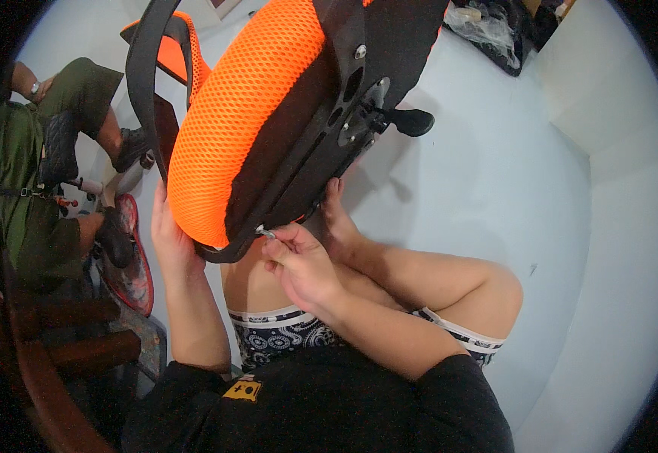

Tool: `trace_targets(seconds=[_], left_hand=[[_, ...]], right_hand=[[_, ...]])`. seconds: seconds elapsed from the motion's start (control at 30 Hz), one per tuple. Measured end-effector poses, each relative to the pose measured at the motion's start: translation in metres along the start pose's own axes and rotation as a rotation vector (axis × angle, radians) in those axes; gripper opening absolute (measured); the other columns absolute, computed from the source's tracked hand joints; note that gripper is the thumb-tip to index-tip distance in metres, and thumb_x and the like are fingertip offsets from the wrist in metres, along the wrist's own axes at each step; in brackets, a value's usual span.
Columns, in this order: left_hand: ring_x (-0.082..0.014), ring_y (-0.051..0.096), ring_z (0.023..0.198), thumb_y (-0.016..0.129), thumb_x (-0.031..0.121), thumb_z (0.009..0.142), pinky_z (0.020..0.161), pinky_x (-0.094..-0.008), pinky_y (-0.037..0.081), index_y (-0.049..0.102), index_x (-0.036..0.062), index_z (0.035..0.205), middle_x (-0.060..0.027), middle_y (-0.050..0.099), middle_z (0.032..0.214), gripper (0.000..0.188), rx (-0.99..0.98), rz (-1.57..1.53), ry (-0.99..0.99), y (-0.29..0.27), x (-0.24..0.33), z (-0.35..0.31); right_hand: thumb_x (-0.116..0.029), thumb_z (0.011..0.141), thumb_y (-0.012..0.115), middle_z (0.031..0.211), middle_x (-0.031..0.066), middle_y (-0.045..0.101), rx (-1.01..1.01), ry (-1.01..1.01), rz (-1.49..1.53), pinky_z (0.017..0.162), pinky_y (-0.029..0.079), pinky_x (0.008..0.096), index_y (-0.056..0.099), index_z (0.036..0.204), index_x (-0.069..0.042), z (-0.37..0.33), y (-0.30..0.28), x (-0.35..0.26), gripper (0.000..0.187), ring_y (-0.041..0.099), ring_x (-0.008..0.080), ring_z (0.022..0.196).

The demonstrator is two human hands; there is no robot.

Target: The person assembles an orange mesh office chair by attaching the backrest to the seat using an Allen key. They insert and tighten multiple bolts while seated on the floor, then inspect the assembled backrest.

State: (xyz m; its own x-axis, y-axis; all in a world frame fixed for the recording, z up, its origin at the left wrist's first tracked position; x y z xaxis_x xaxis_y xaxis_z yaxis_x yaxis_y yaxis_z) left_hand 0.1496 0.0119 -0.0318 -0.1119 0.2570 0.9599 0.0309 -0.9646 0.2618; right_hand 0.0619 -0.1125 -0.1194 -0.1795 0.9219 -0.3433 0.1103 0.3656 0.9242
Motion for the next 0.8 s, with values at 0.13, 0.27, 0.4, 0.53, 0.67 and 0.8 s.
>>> trace_targets(seconds=[0.13, 0.27, 0.4, 0.53, 0.67, 0.8], left_hand=[[-0.0136, 0.056, 0.093, 0.039, 0.011, 0.094, 0.080, -0.0267, 0.045, 0.040, -0.0015, 0.121, -0.0095, 0.055, 0.107, 0.030, -0.019, -0.069, -0.015, 0.004, 0.003, -0.003], [-0.0126, 0.056, 0.090, 0.038, 0.013, 0.094, 0.078, -0.0262, 0.045, 0.039, -0.0012, 0.122, -0.0083, 0.056, 0.102, 0.031, 0.006, -0.068, 0.009, 0.009, 0.001, -0.002], [-0.0179, 0.057, 0.095, 0.040, 0.013, 0.091, 0.082, -0.0302, 0.045, 0.040, -0.0041, 0.122, -0.0122, 0.055, 0.110, 0.036, 0.043, -0.003, 0.020, 0.006, 0.000, -0.003], [-0.0210, 0.057, 0.099, 0.040, 0.012, 0.089, 0.085, -0.0328, 0.045, 0.039, -0.0056, 0.123, -0.0145, 0.053, 0.114, 0.038, 0.031, 0.040, 0.027, 0.004, -0.002, -0.003], [-0.0187, 0.056, 0.097, 0.040, 0.013, 0.091, 0.083, -0.0309, 0.045, 0.038, -0.0044, 0.124, -0.0129, 0.054, 0.111, 0.037, 0.027, -0.003, 0.038, 0.004, -0.004, -0.003], [-0.0131, 0.056, 0.090, 0.040, 0.015, 0.095, 0.077, -0.0258, 0.046, 0.034, -0.0022, 0.125, -0.0092, 0.056, 0.104, 0.036, 0.044, -0.052, 0.015, 0.004, -0.003, -0.004]], right_hand=[[-0.003, 0.082, 0.061, 0.088, 0.0011, 0.058, 0.024, -0.046, 0.070, 0.071, 0.041, 0.0251, 0.055, 0.086, -0.011, 0.001, 0.006, 0.005, 0.010, 0.053, 0.0107, 0.081], [0.000, 0.081, 0.061, 0.088, 0.0021, 0.057, -0.079, -0.102, 0.043, 0.072, 0.041, 0.0235, 0.053, 0.083, -0.009, 0.004, 0.007, 0.006, 0.012, 0.053, 0.0105, 0.081], [0.000, 0.080, 0.062, 0.087, 0.0021, 0.055, -0.093, -0.206, -0.128, 0.075, 0.041, 0.0232, 0.050, 0.081, -0.007, 0.010, 0.004, 0.010, 0.014, 0.052, 0.0099, 0.080], [0.001, 0.080, 0.062, 0.087, 0.0024, 0.053, -0.103, -0.349, -0.379, 0.075, 0.042, 0.0238, 0.048, 0.082, -0.005, 0.014, -0.005, 0.007, 0.015, 0.051, 0.0101, 0.081], [0.002, 0.078, 0.063, 0.085, 0.0046, 0.053, -0.125, -0.451, -0.534, 0.074, 0.043, 0.0243, 0.049, 0.081, -0.004, 0.016, -0.011, 0.000, 0.015, 0.052, 0.0118, 0.081], [0.000, 0.072, 0.065, 0.082, 0.0056, 0.053, -0.228, -0.823, -1.219, 0.070, 0.044, 0.0271, 0.051, 0.074, -0.005, 0.021, 0.002, -0.037, 0.015, 0.053, 0.0168, 0.077]])
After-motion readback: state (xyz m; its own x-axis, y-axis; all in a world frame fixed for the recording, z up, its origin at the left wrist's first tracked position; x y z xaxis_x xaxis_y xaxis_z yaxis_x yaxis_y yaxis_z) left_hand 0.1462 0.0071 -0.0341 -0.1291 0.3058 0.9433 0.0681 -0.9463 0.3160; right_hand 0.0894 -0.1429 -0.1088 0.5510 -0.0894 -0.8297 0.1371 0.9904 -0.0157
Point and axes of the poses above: each hand's wrist, its own z-axis towards the middle knuckle, its own y-axis out of the palm, x = y × z, the point moved 1 cm from there along z, towards the middle knuckle
